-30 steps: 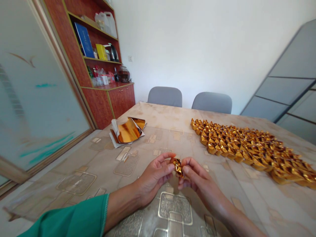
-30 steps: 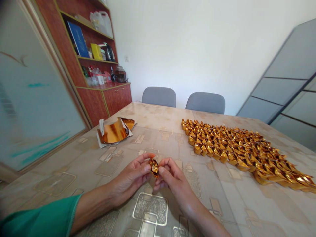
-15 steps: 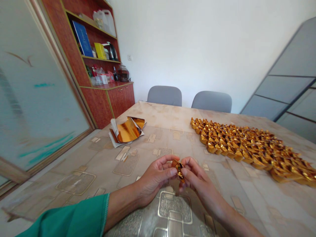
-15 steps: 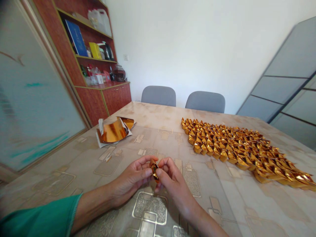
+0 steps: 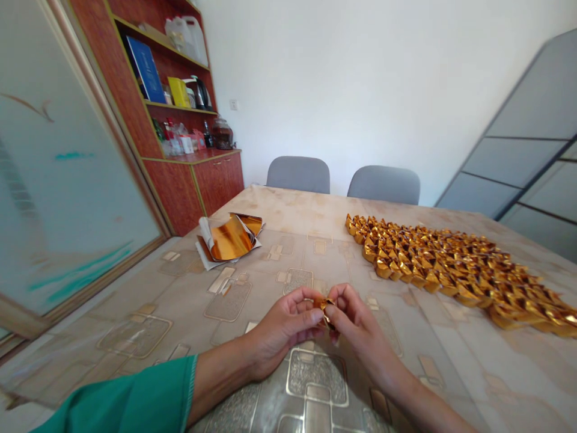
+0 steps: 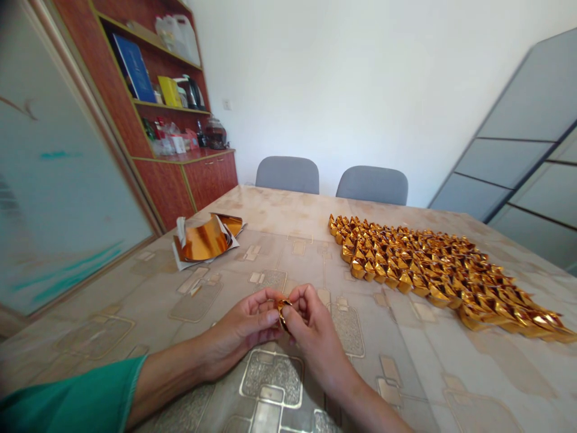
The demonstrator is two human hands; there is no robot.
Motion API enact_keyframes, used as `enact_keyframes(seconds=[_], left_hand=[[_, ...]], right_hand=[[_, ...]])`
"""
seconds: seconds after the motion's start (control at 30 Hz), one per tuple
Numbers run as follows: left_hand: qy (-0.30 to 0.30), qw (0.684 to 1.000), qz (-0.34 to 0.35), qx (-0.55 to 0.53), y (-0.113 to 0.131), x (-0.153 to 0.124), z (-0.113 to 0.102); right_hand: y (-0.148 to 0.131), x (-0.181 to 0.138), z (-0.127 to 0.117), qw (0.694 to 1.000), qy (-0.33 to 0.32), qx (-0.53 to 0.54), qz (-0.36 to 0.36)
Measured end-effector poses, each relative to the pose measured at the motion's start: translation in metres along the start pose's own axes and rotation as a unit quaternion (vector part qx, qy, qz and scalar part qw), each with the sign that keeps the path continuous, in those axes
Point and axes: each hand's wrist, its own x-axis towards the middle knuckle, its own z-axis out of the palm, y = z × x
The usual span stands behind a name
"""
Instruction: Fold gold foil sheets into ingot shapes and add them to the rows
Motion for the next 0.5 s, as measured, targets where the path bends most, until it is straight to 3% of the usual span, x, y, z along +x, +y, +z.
enact_keyframes(seconds=[0.3,0.5], left_hand=[[-0.015,1.000,-0.011,0.001,-0.0004,-0.0006,0.0001],[-0.038,0.999,-0.018,-0.017,0.0036,0.0029,-0.0030]], right_hand=[[-0.0013,-0.0007,0.0028,0.999,-0.005,0.038,0.018],[-0.0011,-0.0022,-0.0037,0.996,-0.018,0.061,0.067]])
